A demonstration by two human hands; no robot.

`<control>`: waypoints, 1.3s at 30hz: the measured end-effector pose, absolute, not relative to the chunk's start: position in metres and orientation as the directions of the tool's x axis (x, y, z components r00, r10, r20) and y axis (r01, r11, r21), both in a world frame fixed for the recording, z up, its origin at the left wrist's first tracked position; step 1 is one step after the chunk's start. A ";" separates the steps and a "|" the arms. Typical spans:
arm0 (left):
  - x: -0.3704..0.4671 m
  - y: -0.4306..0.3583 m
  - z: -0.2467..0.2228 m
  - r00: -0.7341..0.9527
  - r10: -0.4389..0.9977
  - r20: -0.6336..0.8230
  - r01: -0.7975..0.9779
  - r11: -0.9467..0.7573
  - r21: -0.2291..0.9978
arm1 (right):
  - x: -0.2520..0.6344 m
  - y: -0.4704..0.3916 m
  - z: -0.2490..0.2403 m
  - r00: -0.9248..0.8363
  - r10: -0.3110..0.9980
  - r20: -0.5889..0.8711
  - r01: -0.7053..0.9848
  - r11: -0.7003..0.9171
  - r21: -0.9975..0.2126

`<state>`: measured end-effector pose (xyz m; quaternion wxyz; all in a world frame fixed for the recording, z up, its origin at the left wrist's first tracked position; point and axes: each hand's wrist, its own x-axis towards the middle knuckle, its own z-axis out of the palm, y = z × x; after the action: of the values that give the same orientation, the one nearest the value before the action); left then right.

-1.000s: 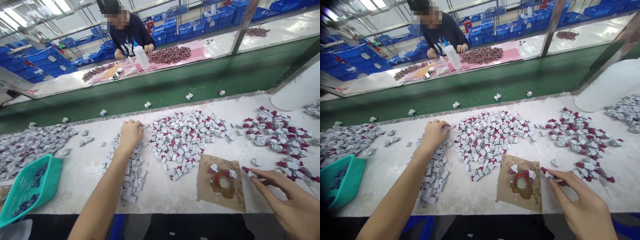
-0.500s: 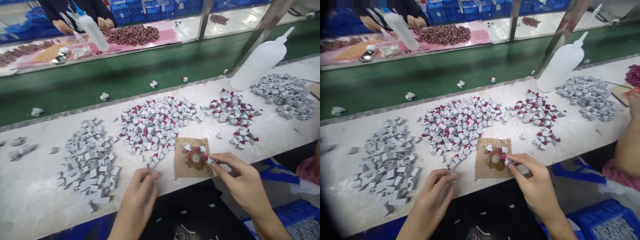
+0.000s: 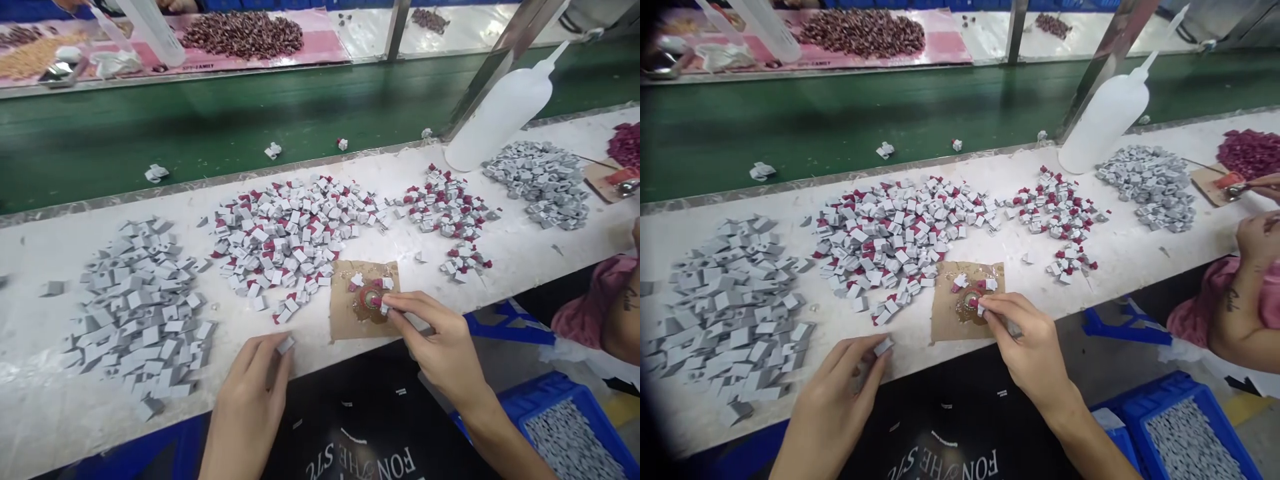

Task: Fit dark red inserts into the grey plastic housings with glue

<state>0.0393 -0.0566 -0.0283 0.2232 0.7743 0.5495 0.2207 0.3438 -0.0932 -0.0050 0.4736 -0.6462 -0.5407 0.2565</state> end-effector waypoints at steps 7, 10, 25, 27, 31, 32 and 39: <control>0.066 -0.038 -0.007 0.249 0.921 -0.298 0.398 0.183 0.899 | 0.344 -0.091 -0.003 0.264 0.949 0.170 0.462 0.031 -0.887; 0.088 -0.021 -0.003 0.335 0.860 -0.386 0.171 0.348 0.922 | 0.345 -0.088 0.004 0.274 0.950 0.150 0.429 0.018 -0.903; 0.170 0.018 0.010 0.515 0.841 -0.163 -0.219 0.313 0.924 | 0.347 -0.057 0.019 0.324 0.926 -0.194 -0.410 -0.048 -0.911; 0.172 0.020 0.011 0.513 0.844 -0.156 -0.209 0.299 0.931 | 0.347 -0.056 0.018 0.332 0.921 -0.202 -0.409 -0.052 -0.911; 0.173 0.022 0.013 0.514 0.846 -0.141 -0.198 0.277 0.940 | 0.349 -0.056 0.015 0.371 0.908 -0.192 -0.362 -0.048 -0.931; 0.173 0.022 0.013 0.519 0.844 -0.136 -0.195 0.272 0.942 | 0.350 -0.056 0.014 0.375 0.910 -0.179 -0.339 -0.045 -0.940; 0.167 0.019 0.020 0.503 0.853 -0.138 -0.085 0.208 0.974 | 0.351 -0.054 0.026 0.269 0.961 -0.067 -0.098 -0.042 -0.994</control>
<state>0.1666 0.0191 0.0196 0.6871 0.5288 0.3629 0.3415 0.3506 -0.0539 0.0262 0.5722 -0.5540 -0.3895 0.4626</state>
